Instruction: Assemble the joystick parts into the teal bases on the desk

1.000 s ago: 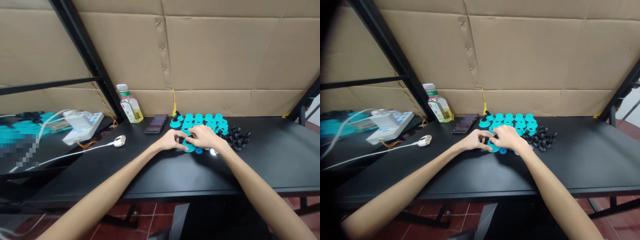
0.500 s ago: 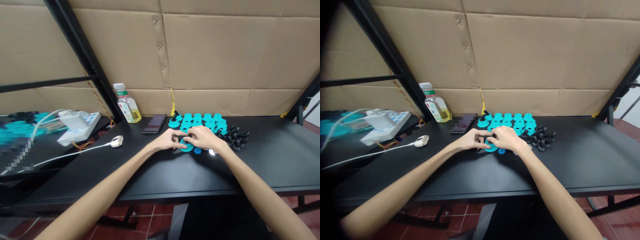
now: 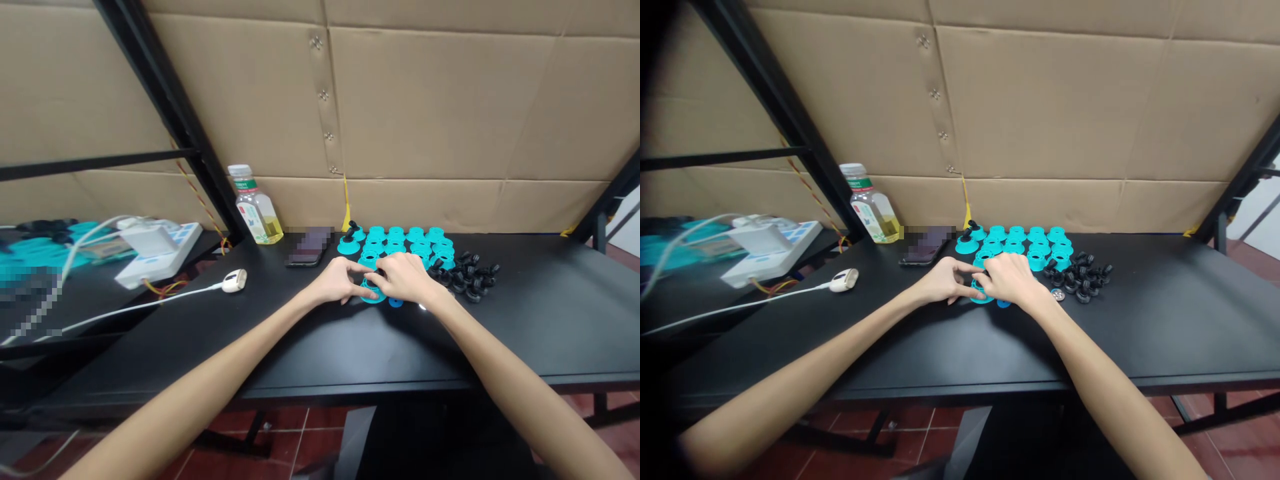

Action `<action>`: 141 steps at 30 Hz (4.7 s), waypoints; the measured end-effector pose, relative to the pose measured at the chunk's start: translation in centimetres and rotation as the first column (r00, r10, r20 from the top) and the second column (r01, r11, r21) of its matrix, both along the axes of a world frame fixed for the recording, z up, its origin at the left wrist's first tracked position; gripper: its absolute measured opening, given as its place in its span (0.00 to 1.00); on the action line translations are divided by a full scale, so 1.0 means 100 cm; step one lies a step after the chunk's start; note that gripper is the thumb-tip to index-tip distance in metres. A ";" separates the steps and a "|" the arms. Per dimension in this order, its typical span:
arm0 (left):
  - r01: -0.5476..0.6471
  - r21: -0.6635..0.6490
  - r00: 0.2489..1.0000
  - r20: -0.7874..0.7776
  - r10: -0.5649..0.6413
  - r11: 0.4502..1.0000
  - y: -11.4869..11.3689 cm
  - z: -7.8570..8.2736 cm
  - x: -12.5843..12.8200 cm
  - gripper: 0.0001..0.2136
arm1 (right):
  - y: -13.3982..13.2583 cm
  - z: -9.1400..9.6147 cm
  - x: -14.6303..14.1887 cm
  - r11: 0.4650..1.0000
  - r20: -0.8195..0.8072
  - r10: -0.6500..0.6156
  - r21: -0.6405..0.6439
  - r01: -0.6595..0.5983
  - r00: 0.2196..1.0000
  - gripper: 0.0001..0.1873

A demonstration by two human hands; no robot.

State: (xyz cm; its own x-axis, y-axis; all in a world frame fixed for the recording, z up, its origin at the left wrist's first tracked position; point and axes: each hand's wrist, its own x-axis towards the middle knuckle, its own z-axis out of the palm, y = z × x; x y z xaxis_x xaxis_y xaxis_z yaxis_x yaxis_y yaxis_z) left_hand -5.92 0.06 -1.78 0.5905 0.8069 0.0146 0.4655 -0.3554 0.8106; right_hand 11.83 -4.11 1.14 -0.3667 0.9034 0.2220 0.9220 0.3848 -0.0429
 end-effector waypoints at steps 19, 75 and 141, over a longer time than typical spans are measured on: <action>-0.157 0.394 0.963 -0.141 0.228 0.906 0.035 0.010 -0.041 0.29 | 0.001 0.009 0.012 0.980 -0.173 -0.102 0.154 0.129 0.980 0.35; -0.027 0.655 0.915 -0.288 0.282 0.755 -0.009 0.018 -0.002 0.17 | 0.011 0.005 0.030 0.979 -0.091 -0.064 -0.197 0.045 0.994 0.09; 0.134 0.025 0.991 -0.025 -0.134 0.991 -0.003 0.005 0.000 0.23 | -0.004 0.000 -0.001 0.999 -0.211 0.007 -0.048 -0.017 0.977 0.09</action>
